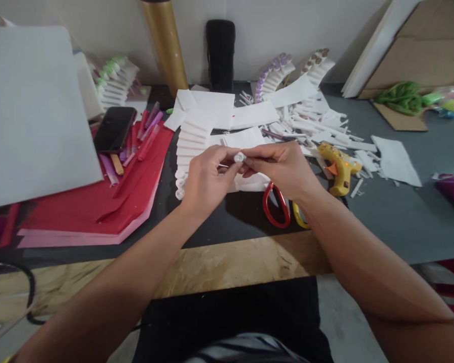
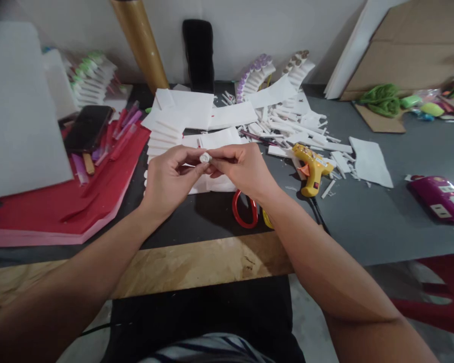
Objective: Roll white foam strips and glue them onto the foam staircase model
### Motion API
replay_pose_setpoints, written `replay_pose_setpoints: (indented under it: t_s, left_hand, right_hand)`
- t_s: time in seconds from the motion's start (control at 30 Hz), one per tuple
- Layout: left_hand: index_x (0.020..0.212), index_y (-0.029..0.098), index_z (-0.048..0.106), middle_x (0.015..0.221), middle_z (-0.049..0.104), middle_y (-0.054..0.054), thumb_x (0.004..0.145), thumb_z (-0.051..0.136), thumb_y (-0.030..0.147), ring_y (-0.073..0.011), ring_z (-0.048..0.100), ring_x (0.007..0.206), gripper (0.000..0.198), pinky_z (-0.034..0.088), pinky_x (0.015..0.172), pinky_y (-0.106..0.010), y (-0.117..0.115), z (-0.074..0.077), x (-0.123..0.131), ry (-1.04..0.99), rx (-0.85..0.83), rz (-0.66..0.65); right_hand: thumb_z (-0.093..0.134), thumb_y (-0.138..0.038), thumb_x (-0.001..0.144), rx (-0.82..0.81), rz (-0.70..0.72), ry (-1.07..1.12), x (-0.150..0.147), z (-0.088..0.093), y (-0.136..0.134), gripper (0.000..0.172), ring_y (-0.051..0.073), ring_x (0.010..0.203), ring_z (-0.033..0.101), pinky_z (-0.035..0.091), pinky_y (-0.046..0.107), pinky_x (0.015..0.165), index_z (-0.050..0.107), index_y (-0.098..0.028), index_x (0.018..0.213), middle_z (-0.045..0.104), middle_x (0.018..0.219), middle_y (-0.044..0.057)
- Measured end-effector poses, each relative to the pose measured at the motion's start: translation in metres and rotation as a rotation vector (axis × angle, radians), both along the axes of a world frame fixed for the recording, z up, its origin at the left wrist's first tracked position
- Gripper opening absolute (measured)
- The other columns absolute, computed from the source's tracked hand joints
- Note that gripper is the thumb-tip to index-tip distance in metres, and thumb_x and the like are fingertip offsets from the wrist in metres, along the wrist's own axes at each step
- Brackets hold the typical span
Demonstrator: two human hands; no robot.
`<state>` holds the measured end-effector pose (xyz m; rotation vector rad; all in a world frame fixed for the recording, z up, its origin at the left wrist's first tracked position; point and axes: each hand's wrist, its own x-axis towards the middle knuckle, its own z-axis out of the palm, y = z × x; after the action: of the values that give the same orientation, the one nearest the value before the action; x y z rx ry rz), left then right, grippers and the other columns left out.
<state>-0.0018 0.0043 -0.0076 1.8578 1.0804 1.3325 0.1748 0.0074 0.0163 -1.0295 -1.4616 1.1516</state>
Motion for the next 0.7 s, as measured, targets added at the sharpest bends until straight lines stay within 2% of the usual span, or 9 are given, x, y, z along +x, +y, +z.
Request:
replay_pose_setpoints:
  t_s: [0.1,0.2,0.33,0.5,0.57,0.7]
  left_hand:
    - [0.104,0.018,0.077,0.093,0.076,-0.005,0.088,0.069,0.023,-0.0156,0.072,0.08,0.018,0.058,0.074,-0.025,-0.0013,0.0018,0.0001,0.069,0.07,0.036]
    - [0.105,0.018,0.077,0.094,0.077,-0.006,0.089,0.069,0.024,-0.0153,0.071,0.081,0.019,0.058,0.075,-0.024,-0.0019,0.0027,0.0008,0.04,0.067,0.039]
    - [0.104,0.015,0.075,0.092,0.077,-0.007,0.089,0.073,0.032,-0.0172,0.074,0.08,0.023,0.06,0.075,-0.027,-0.0012,0.0024,0.0031,-0.154,-0.118,-0.042]
    - [0.094,0.012,0.072,0.079,0.075,-0.005,0.08,0.083,0.034,-0.0195,0.076,0.072,0.029,0.065,0.076,-0.035,0.0009,0.0036,0.0067,-0.402,-0.35,-0.169]
    - [0.091,0.012,0.071,0.077,0.075,-0.004,0.076,0.086,0.035,-0.0193,0.076,0.07,0.032,0.065,0.075,-0.036,0.0013,0.0047,0.007,-0.439,-0.402,-0.19]
    - [0.096,0.013,0.072,0.081,0.075,-0.004,0.075,0.088,0.037,-0.0182,0.075,0.072,0.035,0.066,0.077,-0.035,0.0015,0.007,0.0064,-0.387,-0.43,-0.209]
  right_hand:
    - [0.086,-0.034,0.075,0.024,-0.002,-0.038,-0.0019,0.0035,-0.0027,0.023,0.014,0.062,0.072,0.064,0.028,0.063,0.084,-0.014,0.086,0.076,0.069,0.004]
    - [0.082,-0.032,0.08,0.039,-0.023,-0.055,-0.0043,0.0063,-0.0058,0.02,0.014,0.058,0.071,0.063,0.027,0.06,0.082,-0.012,0.082,0.075,0.066,0.004]
    - [0.076,-0.029,0.085,0.089,-0.08,-0.091,-0.006,0.0047,-0.0083,0.017,0.014,0.059,0.07,0.062,0.027,0.06,0.078,-0.012,0.083,0.073,0.066,0.003]
    - [0.069,-0.026,0.087,0.191,-0.118,-0.27,-0.0035,-0.0016,-0.0089,0.014,0.016,0.067,0.071,0.058,0.029,0.063,0.077,-0.015,0.091,0.076,0.077,0.005]
    - [0.068,-0.022,0.085,0.217,-0.116,-0.343,-0.002,-0.002,-0.0091,0.013,0.018,0.071,0.071,0.056,0.029,0.064,0.077,-0.016,0.092,0.076,0.081,0.005]
    - [0.066,-0.019,0.083,0.24,-0.138,-0.442,-0.0006,-0.0004,-0.0097,0.013,0.017,0.069,0.067,0.051,0.028,0.061,0.077,-0.016,0.089,0.075,0.08,0.005]
